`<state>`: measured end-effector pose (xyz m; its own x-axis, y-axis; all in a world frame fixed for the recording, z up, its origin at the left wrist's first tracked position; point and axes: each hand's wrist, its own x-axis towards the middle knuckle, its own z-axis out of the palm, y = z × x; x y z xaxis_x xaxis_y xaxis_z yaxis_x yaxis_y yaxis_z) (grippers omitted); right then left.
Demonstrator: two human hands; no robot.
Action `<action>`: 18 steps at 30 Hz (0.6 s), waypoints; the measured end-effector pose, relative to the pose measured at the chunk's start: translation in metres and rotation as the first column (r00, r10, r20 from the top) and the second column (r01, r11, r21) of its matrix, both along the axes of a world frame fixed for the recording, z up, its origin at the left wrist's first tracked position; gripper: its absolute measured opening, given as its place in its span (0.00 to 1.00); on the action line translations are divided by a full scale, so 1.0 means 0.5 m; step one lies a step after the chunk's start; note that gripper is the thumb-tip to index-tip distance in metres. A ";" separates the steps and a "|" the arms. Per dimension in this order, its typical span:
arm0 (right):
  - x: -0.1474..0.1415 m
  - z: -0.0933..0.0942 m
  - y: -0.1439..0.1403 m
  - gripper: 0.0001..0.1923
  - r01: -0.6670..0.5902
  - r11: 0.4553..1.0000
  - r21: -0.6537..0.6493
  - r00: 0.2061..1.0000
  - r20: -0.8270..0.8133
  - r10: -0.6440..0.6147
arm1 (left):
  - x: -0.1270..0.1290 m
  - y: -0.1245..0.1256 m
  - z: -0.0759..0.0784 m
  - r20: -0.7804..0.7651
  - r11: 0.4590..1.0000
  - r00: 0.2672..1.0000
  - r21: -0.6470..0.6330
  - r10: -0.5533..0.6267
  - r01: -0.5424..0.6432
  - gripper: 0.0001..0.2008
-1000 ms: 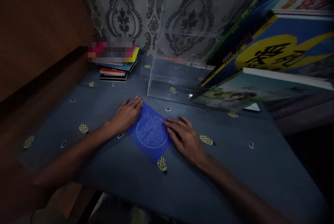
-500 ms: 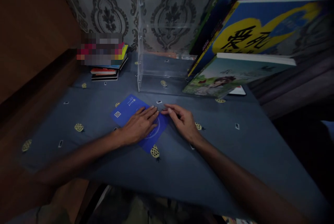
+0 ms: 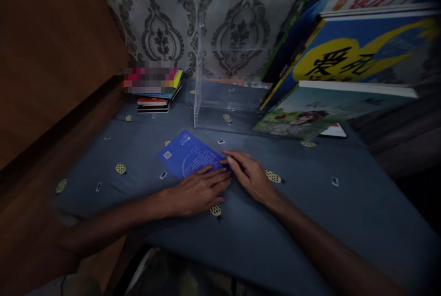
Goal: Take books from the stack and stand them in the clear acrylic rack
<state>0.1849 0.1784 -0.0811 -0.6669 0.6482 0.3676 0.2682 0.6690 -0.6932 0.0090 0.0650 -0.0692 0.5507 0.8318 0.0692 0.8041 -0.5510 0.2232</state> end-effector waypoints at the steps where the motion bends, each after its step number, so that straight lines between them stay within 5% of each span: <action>1: -0.001 -0.002 0.001 0.17 -0.010 1.000 0.028 1.000 0.007 0.010 | -0.009 -0.004 -0.002 0.000 1.000 1.000 0.006 0.011 -0.011 0.25; 6: -0.005 -0.006 0.005 0.16 -0.041 0.992 0.117 0.999 0.035 0.037 | -0.112 -0.011 -0.008 -0.047 0.980 0.979 0.033 0.199 -0.198 0.24; 11: -0.007 -0.006 0.002 0.15 -0.052 0.991 0.122 0.998 0.029 0.048 | -0.230 -0.052 -0.001 -0.062 0.890 0.888 0.053 0.456 -0.453 0.25; 14: -0.008 -0.007 0.000 0.14 -0.042 0.993 0.112 0.999 0.023 0.040 | -0.247 -0.100 -0.002 -0.053 0.866 0.866 0.093 0.497 -0.492 0.25; 18: -0.009 -0.009 -0.001 0.14 -0.031 0.994 0.104 0.999 0.036 0.027 | -0.204 -0.154 -0.010 -0.035 0.893 0.906 0.189 0.423 -0.409 0.23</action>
<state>0.1805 0.1777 -0.0856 -0.6984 0.5878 0.4083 0.2702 0.7448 -0.6101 -0.0931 -0.0122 -0.0740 0.1660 0.9643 0.2062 0.9785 -0.1870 0.0866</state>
